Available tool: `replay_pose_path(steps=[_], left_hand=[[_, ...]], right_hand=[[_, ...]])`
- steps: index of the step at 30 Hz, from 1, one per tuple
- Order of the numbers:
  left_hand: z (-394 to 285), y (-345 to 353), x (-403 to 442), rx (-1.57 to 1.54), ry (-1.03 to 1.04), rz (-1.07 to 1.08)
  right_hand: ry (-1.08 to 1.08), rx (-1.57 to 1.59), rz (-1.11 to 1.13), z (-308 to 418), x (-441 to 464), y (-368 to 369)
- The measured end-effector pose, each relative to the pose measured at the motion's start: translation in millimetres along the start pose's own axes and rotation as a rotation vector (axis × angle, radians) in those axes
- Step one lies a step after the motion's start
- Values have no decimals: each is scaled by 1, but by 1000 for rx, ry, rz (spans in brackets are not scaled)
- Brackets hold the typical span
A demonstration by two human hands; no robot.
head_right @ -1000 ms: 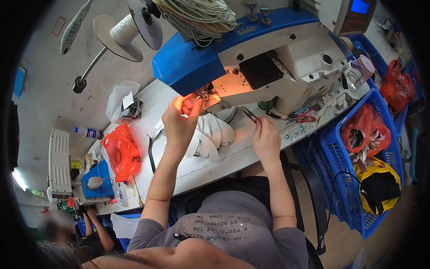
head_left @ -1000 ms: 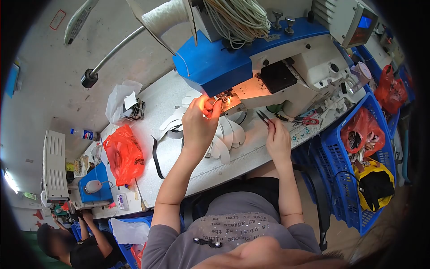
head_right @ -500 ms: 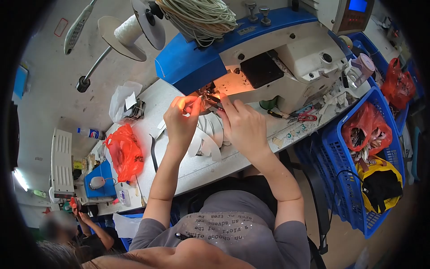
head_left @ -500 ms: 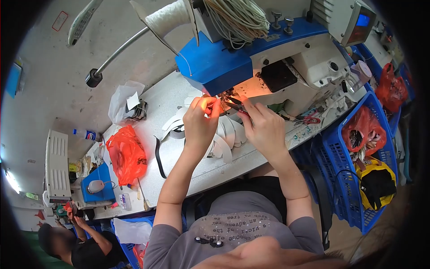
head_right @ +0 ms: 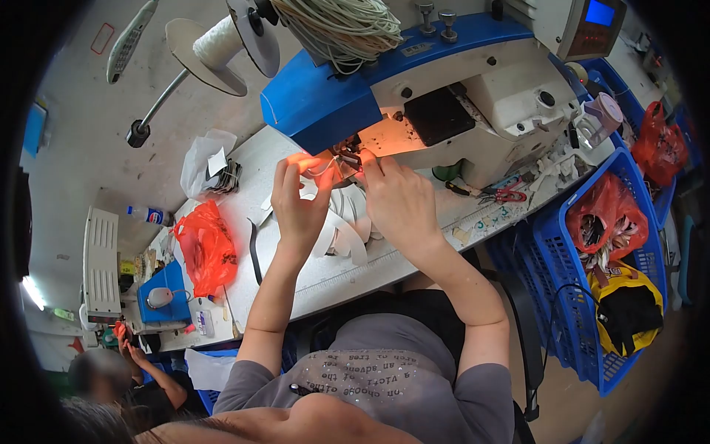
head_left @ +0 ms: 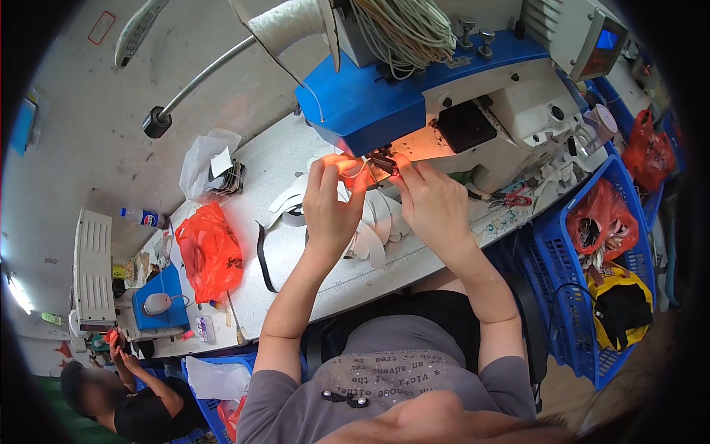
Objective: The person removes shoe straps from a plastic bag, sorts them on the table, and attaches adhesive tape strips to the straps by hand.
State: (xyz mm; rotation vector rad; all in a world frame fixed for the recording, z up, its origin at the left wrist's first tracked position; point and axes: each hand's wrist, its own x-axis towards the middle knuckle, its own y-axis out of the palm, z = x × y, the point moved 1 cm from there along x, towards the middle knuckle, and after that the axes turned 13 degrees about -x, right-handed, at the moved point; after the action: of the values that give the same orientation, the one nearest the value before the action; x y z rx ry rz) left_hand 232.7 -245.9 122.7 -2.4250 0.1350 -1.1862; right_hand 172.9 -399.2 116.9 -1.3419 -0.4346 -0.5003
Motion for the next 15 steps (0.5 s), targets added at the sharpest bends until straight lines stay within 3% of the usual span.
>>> replay_pose_path(steps=[4, 11, 15], left_hand=[[3, -3, -9, 61, 134, -38], [9, -9, -28, 66, 104, 55], [16, -10, -34, -54, 14, -81]], right_hand=[[18, -18, 10, 3, -1, 0], [-60, -161, -20, 7, -2, 1], [-2, -54, 19, 8, -1, -3]])
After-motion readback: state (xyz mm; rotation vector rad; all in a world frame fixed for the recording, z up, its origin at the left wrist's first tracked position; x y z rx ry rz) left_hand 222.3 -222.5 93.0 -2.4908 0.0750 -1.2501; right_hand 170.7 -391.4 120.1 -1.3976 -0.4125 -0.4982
